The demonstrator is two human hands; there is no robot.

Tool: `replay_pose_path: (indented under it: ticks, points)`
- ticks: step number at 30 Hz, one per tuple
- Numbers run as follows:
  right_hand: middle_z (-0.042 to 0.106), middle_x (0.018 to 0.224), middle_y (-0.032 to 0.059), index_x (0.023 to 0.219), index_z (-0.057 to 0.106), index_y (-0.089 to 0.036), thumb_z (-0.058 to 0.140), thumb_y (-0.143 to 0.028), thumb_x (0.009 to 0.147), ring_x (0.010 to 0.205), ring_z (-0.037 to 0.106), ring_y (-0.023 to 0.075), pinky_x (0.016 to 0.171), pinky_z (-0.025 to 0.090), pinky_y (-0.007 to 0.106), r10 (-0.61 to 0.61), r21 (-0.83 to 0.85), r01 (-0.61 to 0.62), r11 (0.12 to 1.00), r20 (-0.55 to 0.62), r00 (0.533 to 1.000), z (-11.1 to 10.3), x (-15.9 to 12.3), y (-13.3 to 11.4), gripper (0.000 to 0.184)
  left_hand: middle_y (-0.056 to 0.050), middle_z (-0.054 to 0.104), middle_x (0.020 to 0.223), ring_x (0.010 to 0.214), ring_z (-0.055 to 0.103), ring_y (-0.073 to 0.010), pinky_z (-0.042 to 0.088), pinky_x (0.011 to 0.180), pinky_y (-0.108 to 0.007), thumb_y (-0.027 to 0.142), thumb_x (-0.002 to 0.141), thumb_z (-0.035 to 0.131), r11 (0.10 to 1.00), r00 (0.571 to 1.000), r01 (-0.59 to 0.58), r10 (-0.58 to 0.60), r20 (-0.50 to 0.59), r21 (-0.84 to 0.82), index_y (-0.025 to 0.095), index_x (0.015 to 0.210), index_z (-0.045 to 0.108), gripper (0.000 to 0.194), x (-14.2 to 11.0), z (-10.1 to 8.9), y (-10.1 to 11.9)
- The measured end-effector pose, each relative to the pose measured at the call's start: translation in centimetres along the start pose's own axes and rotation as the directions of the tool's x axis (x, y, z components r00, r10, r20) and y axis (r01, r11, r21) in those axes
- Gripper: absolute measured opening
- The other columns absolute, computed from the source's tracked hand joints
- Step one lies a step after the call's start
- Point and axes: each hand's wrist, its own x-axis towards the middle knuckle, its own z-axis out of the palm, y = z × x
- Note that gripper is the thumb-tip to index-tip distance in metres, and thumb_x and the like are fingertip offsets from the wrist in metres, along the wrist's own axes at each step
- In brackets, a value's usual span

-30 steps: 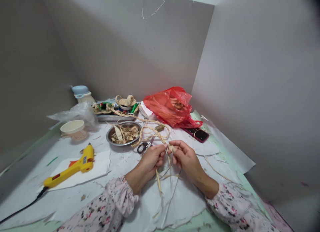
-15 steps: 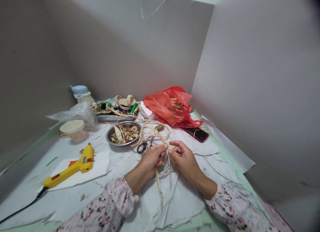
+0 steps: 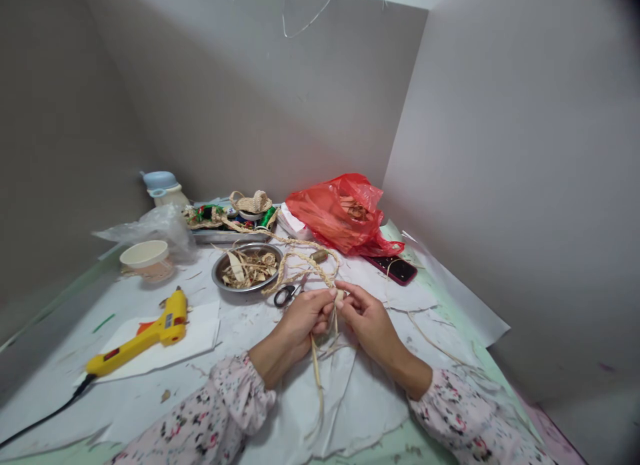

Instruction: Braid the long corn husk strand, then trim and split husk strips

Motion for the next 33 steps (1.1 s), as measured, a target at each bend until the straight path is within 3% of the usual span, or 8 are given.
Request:
replay_pose_path:
  ticks: [3, 6, 13, 21, 33]
  points:
    - [0.057, 0.061, -0.0056, 0.122, 0.049, -0.016, 0.058, -0.033, 0.082, 0.051, 0.048, 0.0105, 0.05, 0.039, 0.021, -0.03, -0.016, 0.029, 0.999, -0.064, 0.997, 0.3, -0.2, 0.2, 0.044, 0.009, 0.035, 0.05, 0.038, 0.019, 0.0001, 0.01, 0.035, -0.015, 0.036, 0.068, 0.073, 1.0, 0.999, -0.026, 0.026, -0.044, -0.015, 0.015, 0.061, 0.047, 0.034, 0.0, 0.2, 0.0]
    - [0.062, 0.063, -0.0032, 0.114, 0.052, -0.017, 0.058, -0.035, 0.083, 0.052, 0.052, 0.0115, 0.052, 0.042, 0.022, -0.065, -0.068, 0.057, 0.996, -0.116, 0.991, 0.3, -0.2, 0.7, 0.037, 0.009, 0.036, 0.05, 0.038, 0.019, 0.0, 0.01, 0.035, -0.015, 0.036, 0.067, 0.073, 0.999, 0.996, -0.045, 0.044, -0.079, -0.017, 0.015, 0.063, 0.048, 0.032, -0.1, 0.2, 0.0]
    - [0.067, 0.071, 0.0002, 0.106, 0.065, -0.02, 0.054, -0.03, 0.086, 0.055, 0.057, 0.0119, 0.055, 0.044, 0.021, -0.222, -0.33, 0.182, 0.926, -0.088, 0.971, 0.0, -0.3, 1.0, 0.024, 0.009, 0.036, 0.051, 0.039, 0.019, -0.0004, 0.01, 0.036, -0.016, 0.039, 0.067, 0.071, 0.997, 0.994, -0.057, 0.061, -0.096, 0.043, 0.014, 0.062, 0.05, 0.033, 0.1, 0.0, -0.2]
    - [0.069, 0.076, 0.0018, 0.119, 0.057, -0.019, 0.05, -0.023, 0.087, 0.062, 0.064, 0.0146, 0.061, 0.048, 0.023, -0.354, -0.511, 0.276, 0.814, -0.061, 0.933, 0.1, -0.5, 1.4, 0.033, 0.008, 0.034, 0.049, 0.039, 0.021, -0.0013, 0.011, 0.037, -0.017, 0.043, 0.067, 0.07, 0.994, 0.989, -0.073, 0.083, -0.125, 0.08, 0.016, 0.054, 0.044, 0.039, -0.1, 0.5, -0.3]
    - [0.071, 0.088, 0.0044, 0.109, 0.063, -0.019, 0.049, -0.021, 0.088, 0.068, 0.065, 0.0138, 0.067, 0.05, 0.023, -0.366, -0.48, 0.311, 0.82, -0.021, 0.93, 0.0, -0.4, 1.2, 0.025, 0.008, 0.036, 0.051, 0.04, 0.02, -0.0006, 0.01, 0.037, -0.016, 0.041, 0.068, 0.071, 0.997, 0.994, -0.061, 0.066, -0.091, 0.057, 0.015, 0.059, 0.048, 0.036, -0.1, 0.4, -0.2]
